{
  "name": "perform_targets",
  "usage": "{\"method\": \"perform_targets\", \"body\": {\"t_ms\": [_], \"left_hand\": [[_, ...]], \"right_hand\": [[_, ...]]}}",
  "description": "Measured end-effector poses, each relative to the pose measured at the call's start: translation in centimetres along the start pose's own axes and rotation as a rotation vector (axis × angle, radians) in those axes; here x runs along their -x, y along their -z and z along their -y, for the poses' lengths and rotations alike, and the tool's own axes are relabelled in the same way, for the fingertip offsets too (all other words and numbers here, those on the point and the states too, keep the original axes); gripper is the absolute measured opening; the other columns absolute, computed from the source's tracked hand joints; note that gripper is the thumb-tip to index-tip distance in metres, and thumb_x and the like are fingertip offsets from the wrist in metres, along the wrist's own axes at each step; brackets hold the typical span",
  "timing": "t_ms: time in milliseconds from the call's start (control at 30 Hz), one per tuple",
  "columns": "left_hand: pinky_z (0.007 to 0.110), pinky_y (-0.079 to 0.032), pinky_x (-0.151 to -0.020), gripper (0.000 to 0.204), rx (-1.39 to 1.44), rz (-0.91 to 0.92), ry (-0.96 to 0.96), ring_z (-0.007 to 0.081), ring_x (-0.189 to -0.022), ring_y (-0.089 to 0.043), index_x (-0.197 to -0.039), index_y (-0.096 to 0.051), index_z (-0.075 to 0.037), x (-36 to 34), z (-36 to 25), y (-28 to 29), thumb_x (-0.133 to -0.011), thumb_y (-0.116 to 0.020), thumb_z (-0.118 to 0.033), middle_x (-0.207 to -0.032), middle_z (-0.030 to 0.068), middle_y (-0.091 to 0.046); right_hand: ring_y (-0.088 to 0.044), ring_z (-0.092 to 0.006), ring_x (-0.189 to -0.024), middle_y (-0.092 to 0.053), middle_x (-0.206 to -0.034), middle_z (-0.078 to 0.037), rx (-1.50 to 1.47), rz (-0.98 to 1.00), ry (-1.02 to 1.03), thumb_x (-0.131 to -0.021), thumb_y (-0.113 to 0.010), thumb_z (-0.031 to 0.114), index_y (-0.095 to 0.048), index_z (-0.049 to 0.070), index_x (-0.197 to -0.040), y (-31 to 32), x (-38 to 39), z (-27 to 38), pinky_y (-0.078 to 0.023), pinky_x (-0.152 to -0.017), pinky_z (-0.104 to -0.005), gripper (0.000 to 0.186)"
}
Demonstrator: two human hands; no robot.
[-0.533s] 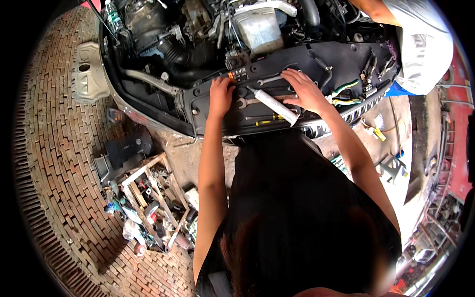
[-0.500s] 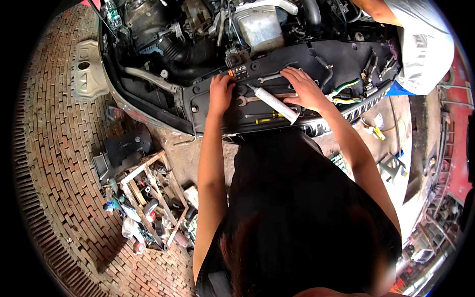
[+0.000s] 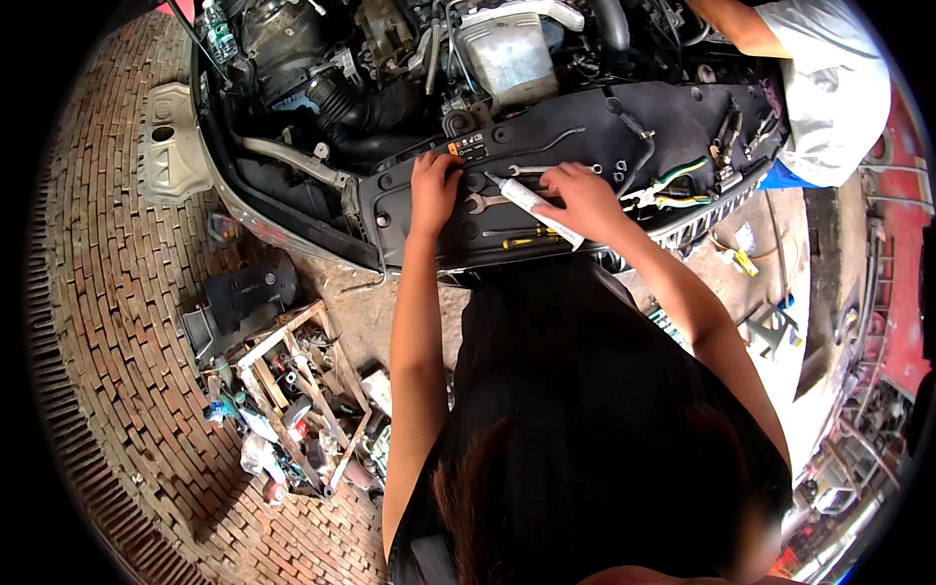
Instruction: The person works on the front of a car with the hood open, handling a black cable and organizing tools on the engine cover. They use pliers to manipulate a small component and arrange wrenches and other tools on the vehicle's front panel while another person works inside the engine bay.
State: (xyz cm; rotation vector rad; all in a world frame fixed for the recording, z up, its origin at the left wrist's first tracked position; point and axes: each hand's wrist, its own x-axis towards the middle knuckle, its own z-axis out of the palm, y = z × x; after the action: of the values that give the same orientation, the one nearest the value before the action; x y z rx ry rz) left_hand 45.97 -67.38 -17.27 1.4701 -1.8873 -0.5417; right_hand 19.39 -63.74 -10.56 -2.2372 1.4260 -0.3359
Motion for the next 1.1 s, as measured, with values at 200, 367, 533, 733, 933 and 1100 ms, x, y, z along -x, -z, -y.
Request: {"method": "perform_targets", "body": {"t_ms": [200, 367, 533, 733, 933, 1100], "left_hand": [[0.039, -0.044, -0.081, 0.025, -0.053, -0.039, -0.055, 0.032, -0.09, -0.053, -0.1, -0.064, -0.006, 0.1, -0.6, 0.2, -0.075, -0.068, -0.005, -0.095, 0.0114, -0.058], [0.036, -0.045, -0.083, 0.029, 0.035, -0.332, 0.041, 0.0269, -0.093, -0.055, -0.114, -0.058, -0.004, 1.6, -3.9, 1.2, -0.086, -0.063, -0.009, -0.104, 0.0142, -0.056], [0.029, -0.046, -0.086, 0.034, 1.032, -0.104, 0.565, 0.0158, -0.099, -0.056, -0.121, -0.051, -0.001, 4.2, -9.6, 0.9, -0.096, -0.055, -0.024, -0.113, 0.0086, -0.056], [0.031, -0.053, -0.071, 0.031, 1.382, -0.201, 0.785, 0.0204, -0.089, -0.062, -0.114, -0.049, 0.0, 6.7, -10.3, 1.2, -0.096, -0.054, -0.026, -0.103, 0.0139, -0.062], [0.028, -0.053, -0.059, 0.03, 1.295, -0.32, 0.924, 0.021, -0.078, -0.065, -0.111, -0.05, -0.001, 11.5, -8.3, 3.9, -0.094, -0.057, -0.025, -0.096, 0.0122, -0.062], [0.029, -0.053, -0.061, 0.026, 1.185, -0.344, 0.932, 0.0198, -0.081, -0.064, -0.113, -0.049, -0.002, 13.7, -6.9, 3.9, -0.094, -0.056, -0.019, -0.098, 0.0112, -0.062]], "right_hand": [[-0.063, -0.033, -0.086, -0.065, -0.09, -0.013, -0.082, 0.071, -0.119, -0.075, -0.069, 0.03, -0.058, 0.007, -0.1, -1.2, 0.7, 1.1, -0.05, -0.073, -0.0448, 0.036], [-0.065, -0.03, -0.087, -0.067, -0.096, -0.014, -0.531, 0.022, -0.289, -0.078, -0.071, 0.031, -0.06, 0.004, -0.108, -0.2, 0.9, 1.2, -0.051, -0.075, -0.0384, 0.041], [-0.065, -0.0272, -0.09, -0.065, -0.1, -0.016, -0.664, -0.199, -0.145, -0.08, -0.071, 0.02, -0.056, 0.002, -0.114, -0.1, 0.6, 5.0, -0.051, -0.076, -0.0363, 0.041], [-0.06, -0.0233, -0.097, -0.059, -0.113, -0.009, -0.644, 0.01, 0.235, -0.08, -0.069, 0.009, -0.059, 0.004, -0.111, -0.1, 0.9, 7.2, -0.048, -0.086, -0.0341, 0.034], [-0.046, -0.0326, -0.119, -0.052, -0.126, -0.014, -0.002, -0.106, 0.037, -0.073, -0.076, 0.025, -0.052, 0.001, -0.12, -0.7, 0.0, 2.1, -0.037, -0.1, -0.0414, 0.058], [-0.044, -0.032, -0.121, -0.049, -0.129, -0.014, 0.138, 0.029, 0.043, -0.07, -0.078, 0.029, -0.048, 0.002, -0.126, -1.1, -0.6, -0.2, -0.036, -0.101, -0.0422, 0.069]]}}
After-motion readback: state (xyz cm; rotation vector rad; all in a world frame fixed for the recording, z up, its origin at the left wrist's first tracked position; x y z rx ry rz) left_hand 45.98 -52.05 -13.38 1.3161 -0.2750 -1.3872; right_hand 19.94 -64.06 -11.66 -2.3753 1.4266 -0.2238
